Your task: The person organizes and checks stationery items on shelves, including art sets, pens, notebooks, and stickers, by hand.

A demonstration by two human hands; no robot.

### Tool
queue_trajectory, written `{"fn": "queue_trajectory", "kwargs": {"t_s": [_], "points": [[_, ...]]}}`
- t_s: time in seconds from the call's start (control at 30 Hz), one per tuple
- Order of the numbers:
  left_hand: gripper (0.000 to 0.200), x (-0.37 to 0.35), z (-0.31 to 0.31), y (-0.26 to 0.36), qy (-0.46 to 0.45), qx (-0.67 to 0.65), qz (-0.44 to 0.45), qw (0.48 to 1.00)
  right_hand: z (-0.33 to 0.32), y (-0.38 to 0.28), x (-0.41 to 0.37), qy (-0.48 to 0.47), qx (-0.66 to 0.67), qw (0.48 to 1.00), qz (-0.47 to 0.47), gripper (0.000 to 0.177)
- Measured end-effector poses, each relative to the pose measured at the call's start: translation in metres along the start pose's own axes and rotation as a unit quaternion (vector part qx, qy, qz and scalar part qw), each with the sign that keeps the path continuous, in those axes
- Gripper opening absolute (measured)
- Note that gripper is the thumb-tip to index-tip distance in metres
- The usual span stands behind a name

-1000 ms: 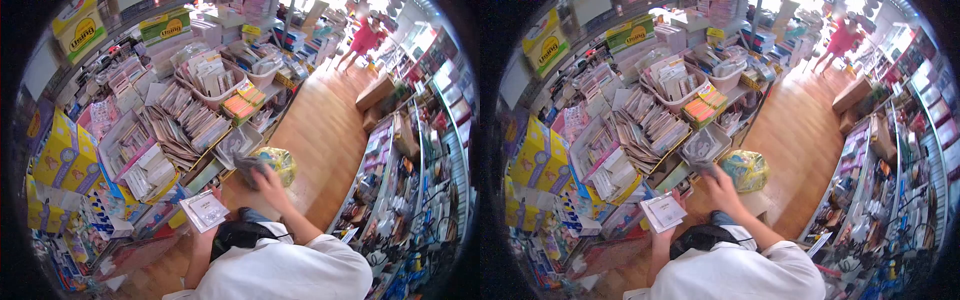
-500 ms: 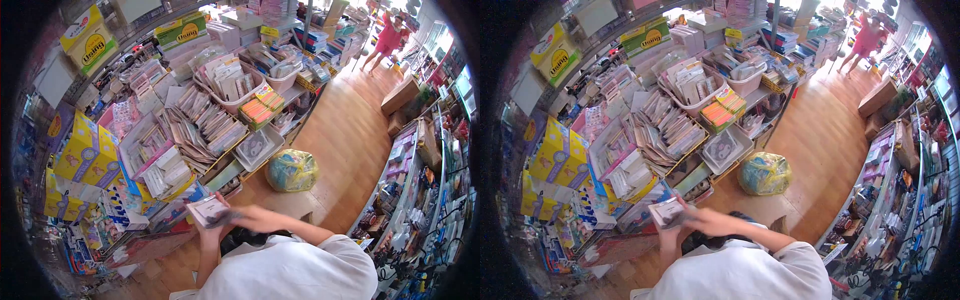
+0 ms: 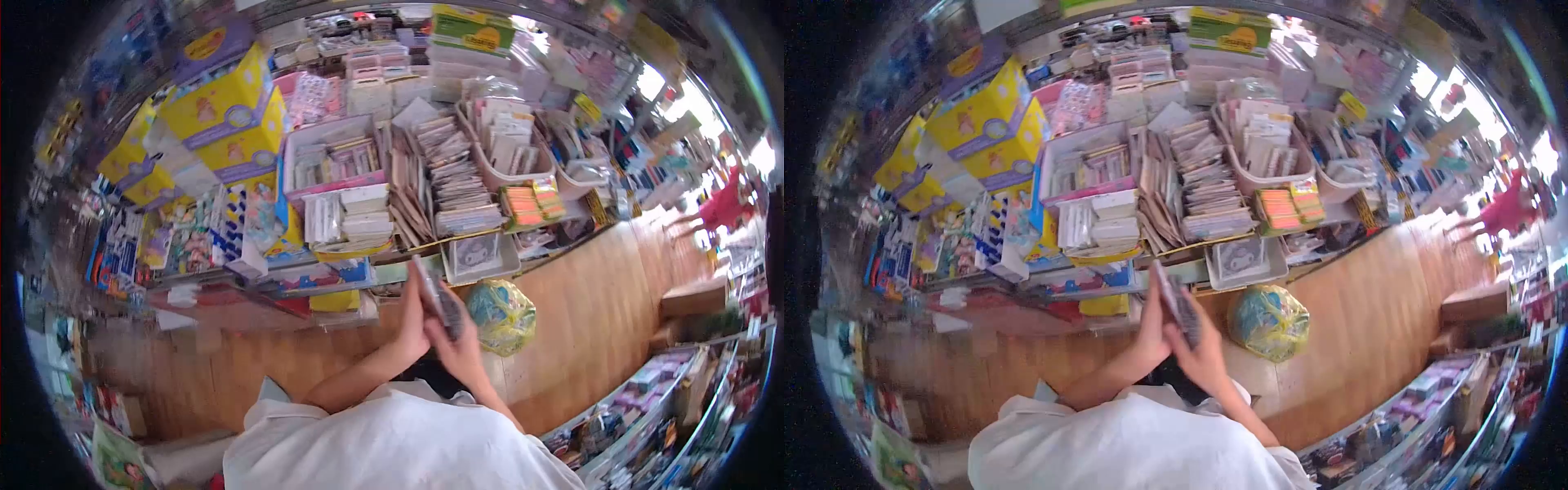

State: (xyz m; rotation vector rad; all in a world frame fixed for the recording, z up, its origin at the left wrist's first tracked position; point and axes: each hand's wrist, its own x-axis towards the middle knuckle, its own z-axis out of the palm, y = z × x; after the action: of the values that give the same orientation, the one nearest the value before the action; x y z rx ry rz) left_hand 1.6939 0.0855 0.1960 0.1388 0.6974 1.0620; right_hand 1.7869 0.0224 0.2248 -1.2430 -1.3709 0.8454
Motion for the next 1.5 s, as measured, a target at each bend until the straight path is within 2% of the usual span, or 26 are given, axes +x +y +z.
{"fn": "queue_trajectory", "kwargs": {"t_s": [0.03,0.07,0.1,0.13,0.2,0.23,0.3,0.33,0.37,0.4,0.43,0.47,0.5,0.6,0.63,0.67,0.73,0.8,0.97,1.03,1.07,1.13,1.23,1.27,1.43,1.5], "points": [[0.042,-0.013,0.013,0.001,-0.002,0.044,0.031,0.999,-0.007,0.007,0.000,0.012,0.039,0.997,0.063,0.040],[0.042,-0.015,0.017,-0.006,0.060,0.072,0.110,0.989,-0.017,0.006,0.001,0.044,0.037,0.994,0.093,0.030],[0.042,-0.018,0.016,0.001,0.069,0.063,0.123,0.988,-0.027,0.010,0.002,0.081,-0.004,0.987,0.138,0.019],[0.046,-0.021,0.016,0.013,0.006,0.141,0.162,0.977,-0.042,-0.008,0.015,0.086,0.142,0.974,0.157,0.013],[0.049,-0.027,0.016,0.040,-0.109,0.315,0.179,0.926,-0.047,-0.005,0.020,0.112,0.195,0.962,0.155,0.011],[0.049,-0.025,0.014,0.052,-0.102,0.307,0.192,0.927,-0.046,-0.006,0.021,0.126,0.225,0.953,0.161,0.011],[0.038,-0.024,0.011,0.069,-0.203,0.467,0.127,0.851,-0.044,0.007,0.024,0.096,0.206,0.964,0.136,0.011],[0.030,-0.024,0.012,0.079,-0.224,0.525,0.145,0.808,-0.043,0.012,0.019,0.084,0.189,0.971,0.118,0.013],[0.029,-0.023,0.010,0.088,-0.228,0.566,0.110,0.785,-0.041,0.003,0.021,0.064,0.139,0.979,0.134,0.016],[0.027,-0.026,0.014,0.094,-0.211,0.579,0.131,0.777,-0.035,0.005,0.024,0.068,0.173,0.975,0.126,0.017],[0.024,-0.022,0.014,0.100,-0.244,0.540,0.168,0.788,-0.030,0.002,0.023,0.084,0.163,0.977,0.110,0.015],[0.025,-0.033,0.031,0.121,-0.217,0.660,0.197,0.691,-0.033,-0.007,0.025,0.048,0.152,0.978,0.132,0.016],[0.026,-0.037,0.041,0.134,-0.201,0.655,0.190,0.703,-0.030,-0.009,0.025,0.054,0.189,0.972,0.126,0.017],[0.026,-0.054,0.092,0.192,-0.073,0.800,0.331,0.495,-0.039,-0.012,0.022,0.037,0.191,0.974,0.113,0.017],[0.028,-0.044,0.097,0.213,-0.065,0.782,0.392,0.480,-0.039,-0.021,0.022,0.036,0.262,0.956,0.129,0.017],[0.030,-0.033,0.102,0.232,-0.056,0.758,0.450,0.468,-0.042,-0.009,0.018,0.030,0.237,0.964,0.116,0.020],[0.029,-0.018,0.127,0.260,-0.016,0.787,0.489,0.377,-0.047,-0.001,0.024,0.028,0.205,0.973,0.101,0.024],[0.027,0.047,0.113,0.301,-0.039,0.771,0.580,0.261,-0.047,-0.006,0.013,0.037,0.248,0.953,0.171,0.016],[0.026,0.131,0.099,0.343,0.026,0.834,0.496,0.239,-0.054,-0.002,-0.005,-0.008,0.194,0.965,0.175,0.018],[0.030,0.150,0.096,0.357,-0.068,0.839,0.503,0.199,-0.052,0.003,-0.013,0.052,0.213,0.964,0.151,0.019],[0.030,0.168,0.091,0.364,-0.062,0.836,0.509,0.194,-0.057,0.010,-0.017,0.050,0.191,0.967,0.164,0.021],[0.029,0.195,0.088,0.369,-0.092,0.870,0.441,0.199,-0.063,0.018,-0.020,0.048,0.191,0.963,0.182,0.022],[0.029,0.180,0.103,0.348,-0.064,0.881,0.423,0.203,-0.069,0.038,-0.027,0.063,0.181,0.961,0.199,0.023],[0.030,0.171,0.109,0.342,-0.084,0.869,0.432,0.226,-0.070,0.039,-0.028,0.080,0.184,0.958,0.206,0.023],[0.036,0.204,0.103,0.345,-0.160,0.862,0.420,0.233,-0.074,0.042,-0.025,0.102,0.183,0.943,0.259,0.022],[0.039,0.214,0.093,0.342,-0.174,0.860,0.395,0.270,-0.076,0.048,-0.025,0.097,0.160,0.948,0.257,0.023]]}}
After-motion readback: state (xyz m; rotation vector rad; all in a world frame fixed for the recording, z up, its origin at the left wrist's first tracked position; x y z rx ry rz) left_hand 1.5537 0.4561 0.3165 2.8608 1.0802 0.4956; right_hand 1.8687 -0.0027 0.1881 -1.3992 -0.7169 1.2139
